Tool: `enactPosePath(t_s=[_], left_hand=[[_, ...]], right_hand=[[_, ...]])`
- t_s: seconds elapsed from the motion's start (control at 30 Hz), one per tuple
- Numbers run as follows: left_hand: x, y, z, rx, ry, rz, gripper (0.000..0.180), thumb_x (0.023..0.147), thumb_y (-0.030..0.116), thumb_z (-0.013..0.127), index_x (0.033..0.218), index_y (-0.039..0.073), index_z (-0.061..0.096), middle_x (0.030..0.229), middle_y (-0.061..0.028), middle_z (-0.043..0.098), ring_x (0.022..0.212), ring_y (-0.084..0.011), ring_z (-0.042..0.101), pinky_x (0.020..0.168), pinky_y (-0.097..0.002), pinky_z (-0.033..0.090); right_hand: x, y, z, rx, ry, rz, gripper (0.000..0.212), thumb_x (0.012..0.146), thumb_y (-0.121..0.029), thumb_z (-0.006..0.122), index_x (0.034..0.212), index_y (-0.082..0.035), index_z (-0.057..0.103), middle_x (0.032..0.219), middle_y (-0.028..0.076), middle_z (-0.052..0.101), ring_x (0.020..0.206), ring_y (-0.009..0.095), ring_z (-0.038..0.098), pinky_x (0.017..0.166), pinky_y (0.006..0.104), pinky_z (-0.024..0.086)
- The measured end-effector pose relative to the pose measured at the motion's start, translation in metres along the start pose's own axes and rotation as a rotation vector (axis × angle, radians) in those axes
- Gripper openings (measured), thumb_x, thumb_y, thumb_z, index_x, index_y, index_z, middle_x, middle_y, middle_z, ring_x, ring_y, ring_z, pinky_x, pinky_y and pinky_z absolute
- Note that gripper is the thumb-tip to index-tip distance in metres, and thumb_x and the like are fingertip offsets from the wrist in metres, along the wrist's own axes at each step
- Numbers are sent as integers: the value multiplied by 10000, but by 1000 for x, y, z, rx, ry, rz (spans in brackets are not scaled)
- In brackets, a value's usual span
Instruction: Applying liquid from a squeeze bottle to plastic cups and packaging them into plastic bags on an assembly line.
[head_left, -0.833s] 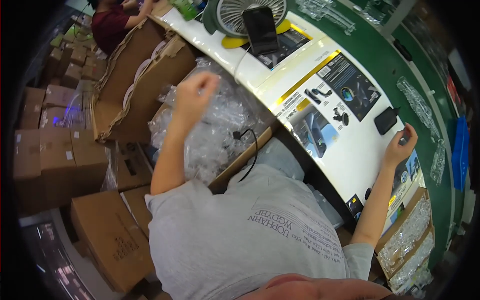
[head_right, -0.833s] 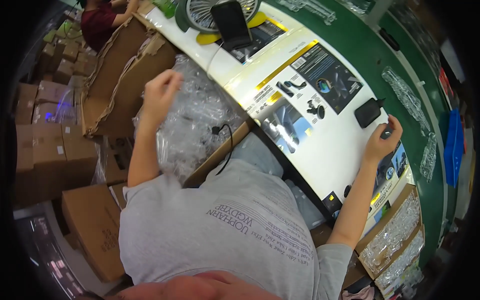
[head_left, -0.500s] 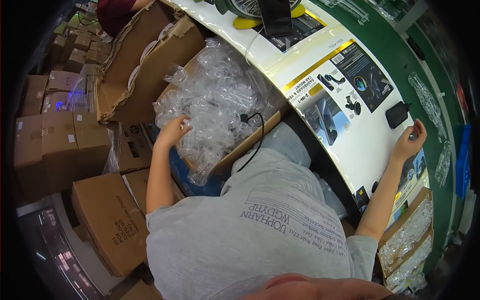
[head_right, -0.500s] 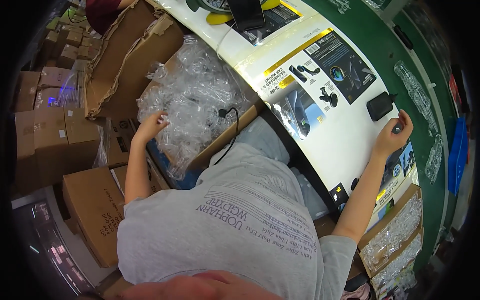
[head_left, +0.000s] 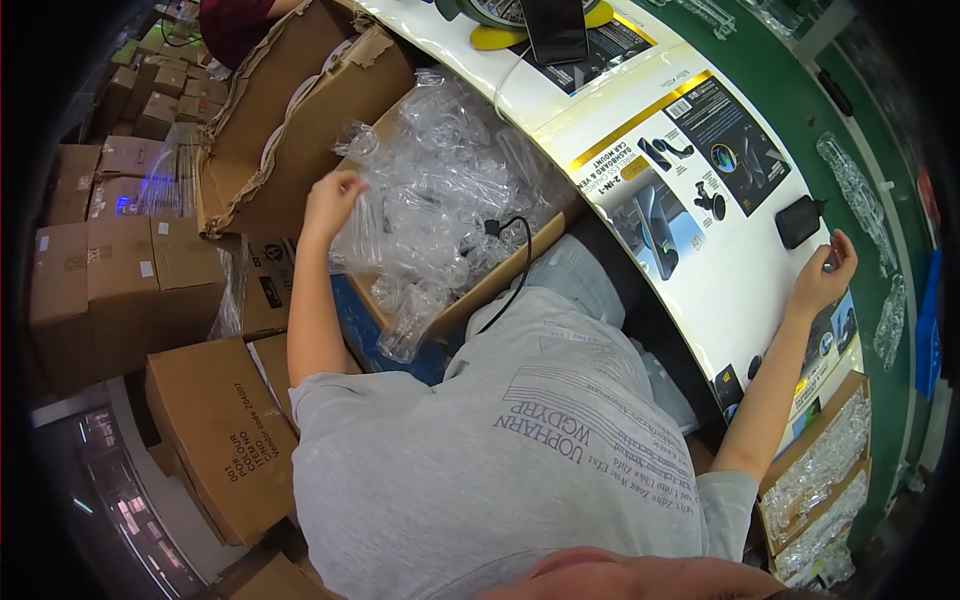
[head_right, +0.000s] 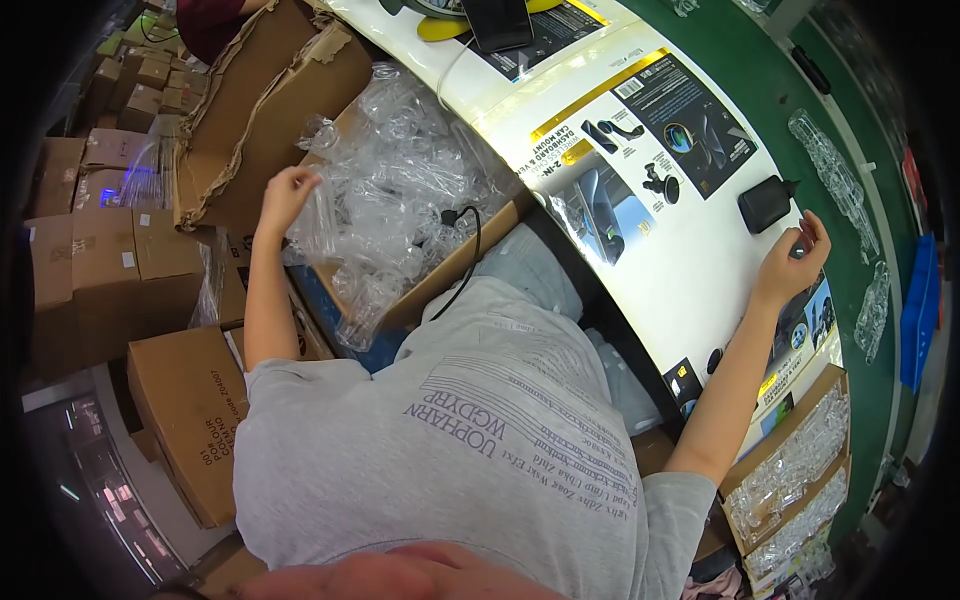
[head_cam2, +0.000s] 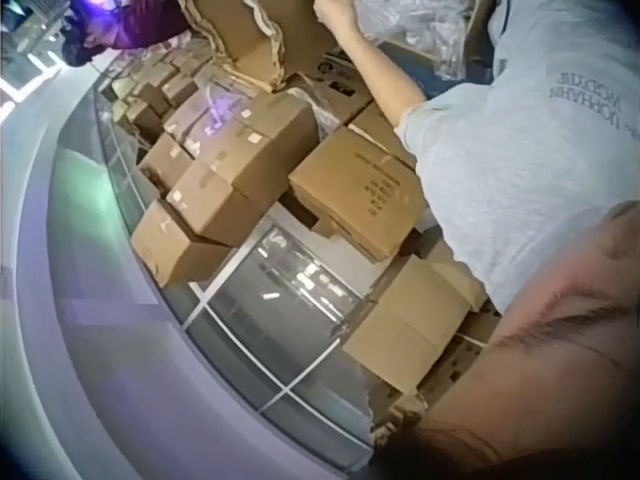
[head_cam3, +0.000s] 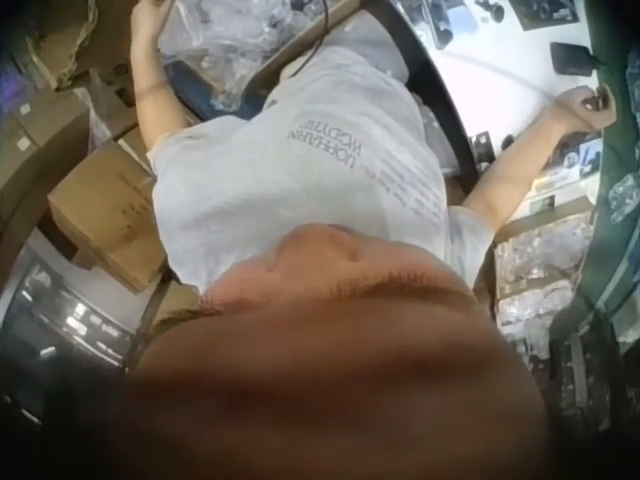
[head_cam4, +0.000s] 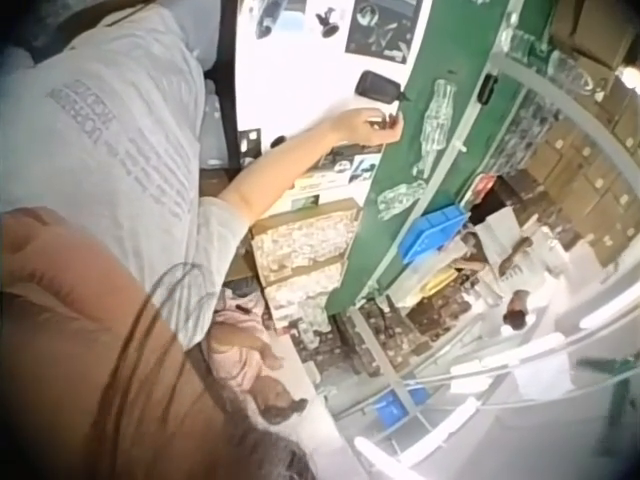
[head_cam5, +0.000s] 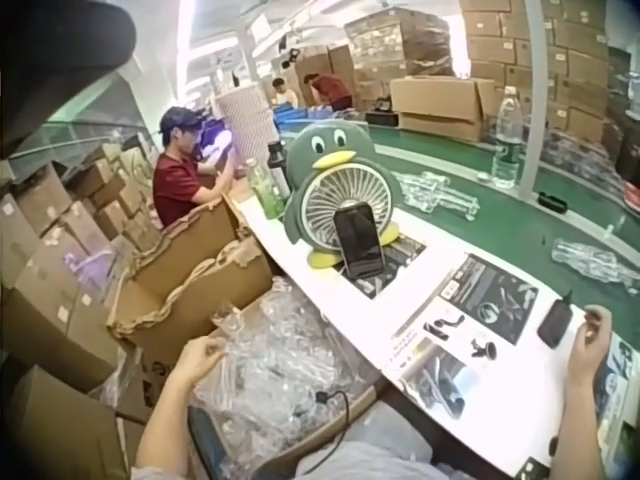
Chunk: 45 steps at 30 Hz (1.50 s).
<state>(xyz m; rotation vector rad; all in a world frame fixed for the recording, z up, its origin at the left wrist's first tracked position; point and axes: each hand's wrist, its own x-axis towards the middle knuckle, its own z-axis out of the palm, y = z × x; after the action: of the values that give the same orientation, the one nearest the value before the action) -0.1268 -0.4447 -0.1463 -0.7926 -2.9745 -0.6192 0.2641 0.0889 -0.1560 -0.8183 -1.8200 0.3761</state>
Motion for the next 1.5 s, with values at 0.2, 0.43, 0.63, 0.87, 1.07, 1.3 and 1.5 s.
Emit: enactPosePath(t_s=[0.2,0.43,0.63,0.87,1.07,1.3,1.5], left_hand=[[9,12,-2,64,74,71,204,746,230,691,782,35,647,749,-103,566,629,-253,542,594,-339,439],[32,19,16,-174,428,190,141,758,130,693,769,14,612,821,-62,576,729,-166,550,654,-278,445],[33,69,-40,-768,547,228,162,880,170,583,839,19,540,864,-50,581,836,-158,559,790,-267,460],[-22,116,-56,-102,-709,82,263,794,292,649,801,42,568,684,-29,539,705,-102,537,584,-264,424],[-148,-13,6,379,-1615,-348,640,714,585,649,977,2,661,886,-93,680,796,-234,651,773,-377,475],[-177,-8,0,-514,-945,-871,184,786,228,663,796,45,642,803,-46,665,478,-36,420,415,-180,311],[-89,44,-56,-696,-597,-376,134,803,96,575,680,53,545,653,19,543,627,-62,522,587,-208,389]], right_hand=[[0,-3,0,14,-17,26,237,818,-9,505,1050,5,552,1029,108,598,916,182,586,812,279,464],[0,0,0,27,-26,27,243,815,-15,507,1054,-3,554,1036,100,594,915,176,583,806,276,463],[0,-2,1,1,-18,37,245,813,-10,506,1053,-5,552,1045,98,599,923,178,589,810,279,465],[-2,0,0,12,-47,62,251,815,-13,503,1061,-10,550,1049,91,598,924,175,590,803,277,467],[1,4,1,50,-69,83,254,825,-18,498,1074,-16,548,1050,83,597,919,165,591,790,270,469],[1,8,0,44,-57,87,250,829,-19,504,1074,-18,554,1040,83,608,896,152,595,761,251,464],[-1,8,2,76,-53,98,249,827,-26,506,1070,-23,560,1028,75,612,871,142,593,741,242,461]])
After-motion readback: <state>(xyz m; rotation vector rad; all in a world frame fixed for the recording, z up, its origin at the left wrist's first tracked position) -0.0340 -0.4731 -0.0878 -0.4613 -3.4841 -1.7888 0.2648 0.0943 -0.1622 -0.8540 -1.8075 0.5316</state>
